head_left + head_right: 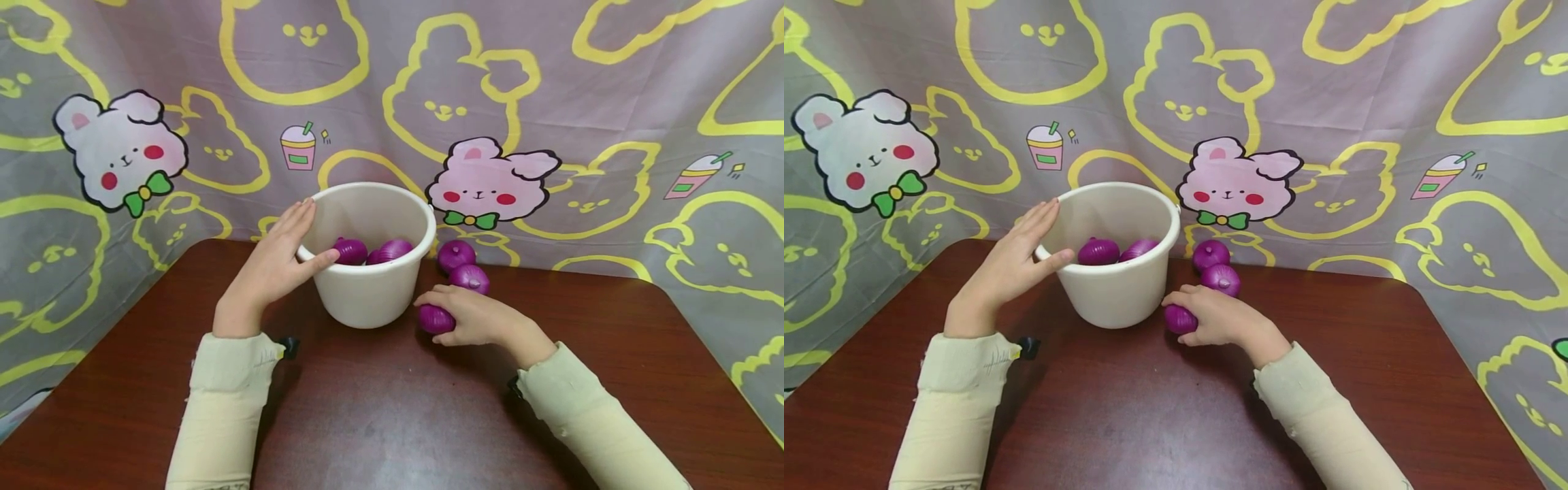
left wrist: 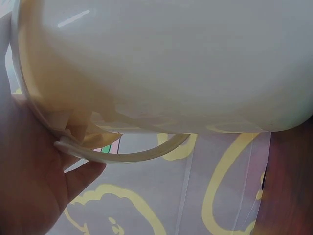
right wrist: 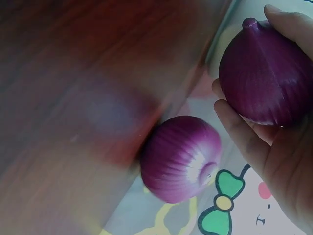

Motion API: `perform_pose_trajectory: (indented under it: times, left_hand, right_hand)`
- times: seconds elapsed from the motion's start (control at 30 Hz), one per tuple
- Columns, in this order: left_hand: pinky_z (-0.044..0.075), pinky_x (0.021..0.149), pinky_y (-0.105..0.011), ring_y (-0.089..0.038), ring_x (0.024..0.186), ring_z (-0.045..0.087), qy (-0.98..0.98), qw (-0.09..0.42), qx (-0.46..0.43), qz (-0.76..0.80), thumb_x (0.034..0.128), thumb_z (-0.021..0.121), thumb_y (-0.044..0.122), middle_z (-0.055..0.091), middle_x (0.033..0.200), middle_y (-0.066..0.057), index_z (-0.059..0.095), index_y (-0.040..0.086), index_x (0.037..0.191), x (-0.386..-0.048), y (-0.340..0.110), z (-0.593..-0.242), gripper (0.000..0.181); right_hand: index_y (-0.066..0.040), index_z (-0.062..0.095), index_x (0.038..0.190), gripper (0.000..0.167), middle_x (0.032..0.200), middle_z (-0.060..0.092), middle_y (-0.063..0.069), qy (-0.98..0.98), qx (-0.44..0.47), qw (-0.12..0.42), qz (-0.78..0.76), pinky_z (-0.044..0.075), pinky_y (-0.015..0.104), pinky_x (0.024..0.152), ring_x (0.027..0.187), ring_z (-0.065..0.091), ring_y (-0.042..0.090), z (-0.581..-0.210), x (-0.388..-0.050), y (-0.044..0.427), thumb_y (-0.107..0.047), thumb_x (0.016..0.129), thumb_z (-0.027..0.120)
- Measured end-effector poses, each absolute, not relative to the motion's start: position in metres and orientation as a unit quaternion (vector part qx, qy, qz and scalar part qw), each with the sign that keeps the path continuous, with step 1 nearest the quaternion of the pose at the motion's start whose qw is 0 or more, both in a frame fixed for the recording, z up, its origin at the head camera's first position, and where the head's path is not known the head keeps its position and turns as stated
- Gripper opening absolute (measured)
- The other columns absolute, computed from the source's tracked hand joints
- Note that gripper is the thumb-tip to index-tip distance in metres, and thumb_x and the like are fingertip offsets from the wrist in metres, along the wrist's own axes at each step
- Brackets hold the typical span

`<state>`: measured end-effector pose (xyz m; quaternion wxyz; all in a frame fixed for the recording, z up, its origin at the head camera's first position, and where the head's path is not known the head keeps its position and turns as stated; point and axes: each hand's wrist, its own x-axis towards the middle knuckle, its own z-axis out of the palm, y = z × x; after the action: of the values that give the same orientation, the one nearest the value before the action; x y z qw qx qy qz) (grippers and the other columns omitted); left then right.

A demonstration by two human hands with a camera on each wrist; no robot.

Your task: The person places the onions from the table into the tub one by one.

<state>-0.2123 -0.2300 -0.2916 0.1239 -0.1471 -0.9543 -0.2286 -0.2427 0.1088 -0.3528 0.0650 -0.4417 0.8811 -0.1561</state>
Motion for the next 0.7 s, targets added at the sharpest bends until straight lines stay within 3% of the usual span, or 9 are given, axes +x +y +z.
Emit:
perform_pose_trajectory:
  times: [0.7]
  left_hand:
    - [0.013,0.125,-0.055,-0.028,0.157,0.007,-0.954,0.132,-0.150,-0.225,0.0915,0.049,0.069,0.014,0.168,-0.007,0.019,0.006,0.158,-0.2131,-0.2301,-0.2922,0.096]
  right_hand:
    - [-0.013,0.060,0.132,0.057,0.124,0.064,0.002,0.880,-0.415,0.065,-0.222,0.055,0.044,0.096,0.112,0.061,0.021,-0.3459,-0.2507,0.1092,-0.026,0.081,0.081]
